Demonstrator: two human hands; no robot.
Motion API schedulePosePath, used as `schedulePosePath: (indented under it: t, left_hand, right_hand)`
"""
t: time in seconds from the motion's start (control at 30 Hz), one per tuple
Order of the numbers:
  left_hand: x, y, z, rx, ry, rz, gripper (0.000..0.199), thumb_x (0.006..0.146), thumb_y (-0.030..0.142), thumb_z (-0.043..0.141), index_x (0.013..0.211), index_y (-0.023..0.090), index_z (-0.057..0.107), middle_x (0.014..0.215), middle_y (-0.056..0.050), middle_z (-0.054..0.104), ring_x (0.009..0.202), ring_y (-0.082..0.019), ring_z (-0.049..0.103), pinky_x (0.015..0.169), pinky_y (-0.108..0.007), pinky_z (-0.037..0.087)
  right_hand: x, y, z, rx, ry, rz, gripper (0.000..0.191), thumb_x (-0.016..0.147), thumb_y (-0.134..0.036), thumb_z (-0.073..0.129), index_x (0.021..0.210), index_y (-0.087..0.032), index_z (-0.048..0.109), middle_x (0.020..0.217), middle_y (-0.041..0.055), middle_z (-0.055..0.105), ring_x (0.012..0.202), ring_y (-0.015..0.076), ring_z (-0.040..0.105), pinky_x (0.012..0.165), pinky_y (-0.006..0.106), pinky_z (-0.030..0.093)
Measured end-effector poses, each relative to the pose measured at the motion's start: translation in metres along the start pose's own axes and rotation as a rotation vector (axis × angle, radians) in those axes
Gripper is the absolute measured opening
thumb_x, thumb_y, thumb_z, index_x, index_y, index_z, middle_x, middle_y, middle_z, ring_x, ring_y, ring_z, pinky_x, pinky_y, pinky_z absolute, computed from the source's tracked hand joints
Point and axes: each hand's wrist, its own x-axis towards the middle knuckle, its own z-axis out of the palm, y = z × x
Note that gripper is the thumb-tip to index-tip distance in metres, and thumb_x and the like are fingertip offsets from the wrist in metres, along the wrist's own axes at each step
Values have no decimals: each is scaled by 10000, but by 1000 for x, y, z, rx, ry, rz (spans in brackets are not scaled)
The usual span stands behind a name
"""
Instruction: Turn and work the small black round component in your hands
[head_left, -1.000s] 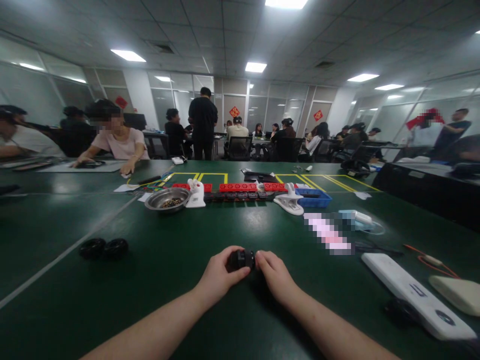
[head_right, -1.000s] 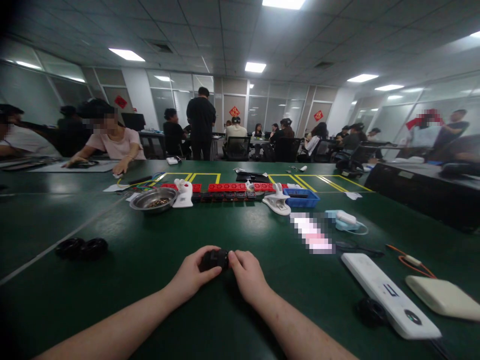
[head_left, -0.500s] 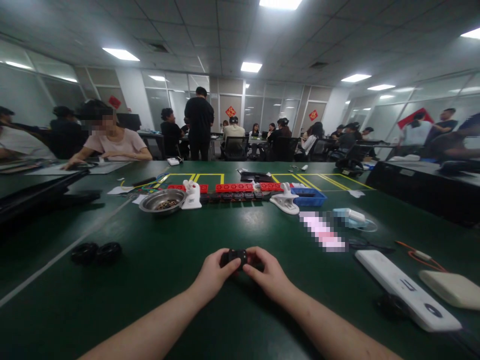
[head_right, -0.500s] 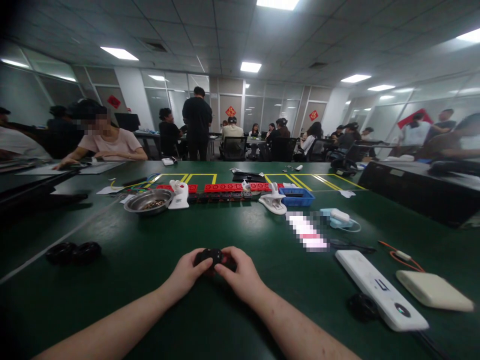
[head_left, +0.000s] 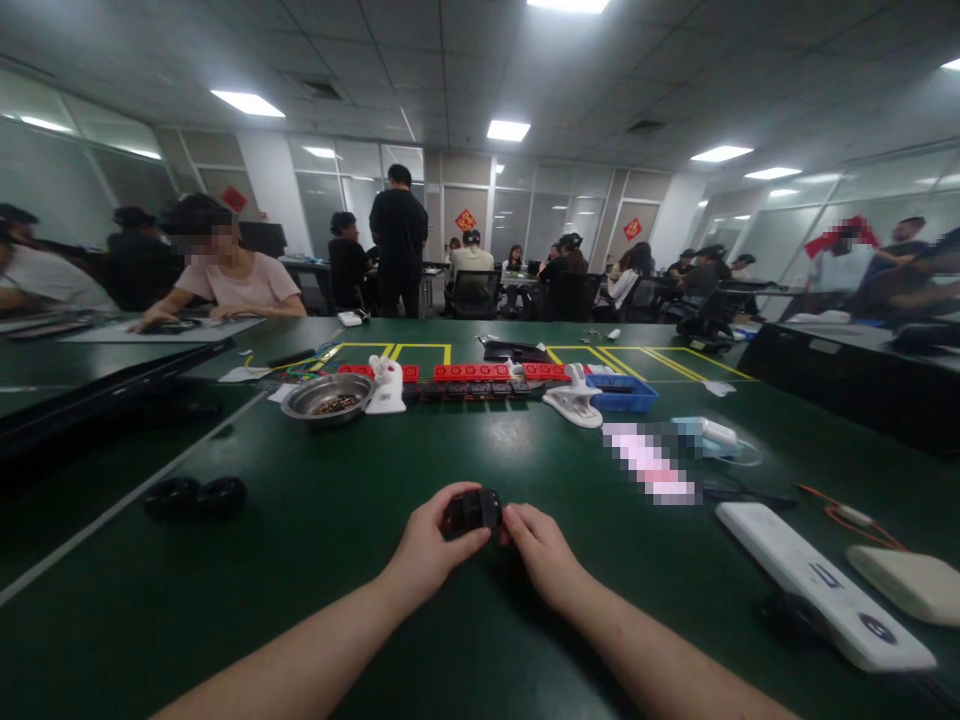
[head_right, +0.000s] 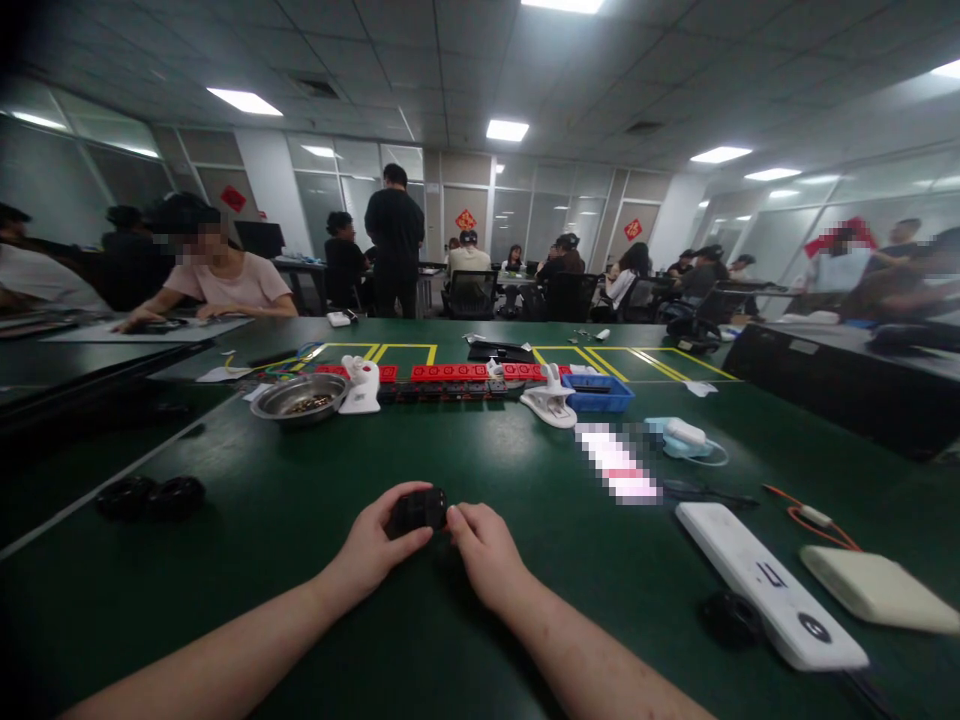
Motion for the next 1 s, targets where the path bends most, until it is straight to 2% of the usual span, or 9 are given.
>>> schedulePosePath:
  t: [0.17, 0.3, 0.43, 0.5, 0.67, 0.73, 0.87, 1.0]
  left_hand:
    - [1, 3, 1, 13, -88, -48, 447, 616, 266, 648, 1025, 169, 495, 1021, -72, 573, 949, -206, 528, 837, -316, 410]
    - [3, -2, -2, 27, -110, -44, 427, 641, 372, 617, 986, 142, 518, 971, -82, 588, 916, -219, 534, 809, -320, 409]
    - [4, -7, -5, 22, -131, -96, 389, 711, 460, 507, 861, 103, 539, 772, -66, 600, 734, -195, 566, 676, -297, 438]
    - [4, -8, -5, 11, -145, -109, 383, 721, 464, 492, 839, 101, 531, 723, -53, 590, 683, -183, 566, 643, -289, 440]
    - [2, -4, -6, 116, -79, -43, 334, 699, 408, 536, 875, 124, 536, 811, -56, 591, 768, -187, 558, 699, -286, 434]
    - [-1, 0, -4, 183, -38, -21, 323, 678, 370, 564, 904, 141, 536, 850, -53, 593, 812, -191, 549, 729, -291, 428]
    - [-6, 6, -1, 275, -3, 24, 344, 637, 294, 609, 952, 183, 528, 903, -34, 594, 839, -184, 546, 759, -295, 420]
    - [-5, 6, 1, 274, -22, 27, 363, 621, 278, 626, 962, 197, 533, 927, -27, 592, 862, -178, 542, 778, -284, 415]
  right_hand:
    - [-1, -1, 3, 103, 30, 38, 569, 809, -600, 191, 540, -147, 405, 556, 10, 423, 558, 119, 403, 536, 230, 305]
    - [0, -4, 0, 39, -3, 59, 522, 803, -579, 269, 554, -146, 419, 565, 11, 428, 562, 123, 408, 527, 230, 304]
    - [0, -7, -5, -40, -85, -56, 391, 827, -477, 336, 756, -141, 523, 737, 41, 521, 700, 151, 470, 634, 250, 357]
    - [-1, -8, -7, -80, -127, -105, 339, 833, -438, 356, 858, -147, 528, 824, 54, 536, 764, 162, 479, 687, 264, 368]
    - [-4, -10, -8, -130, -169, -126, 321, 852, -414, 334, 939, -155, 502, 901, 67, 537, 824, 171, 486, 736, 275, 373]
    - [-4, -9, -7, -159, -156, -102, 352, 858, -432, 304, 902, -154, 517, 854, 62, 547, 793, 168, 491, 717, 272, 376]
    - [-2, -3, -6, -120, -107, -16, 504, 870, -470, 188, 703, -140, 531, 686, 41, 536, 664, 144, 484, 616, 242, 368]
    - [2, 1, -5, -82, -93, 65, 490, 852, -490, 243, 615, -136, 485, 588, 8, 474, 572, 115, 434, 538, 213, 321]
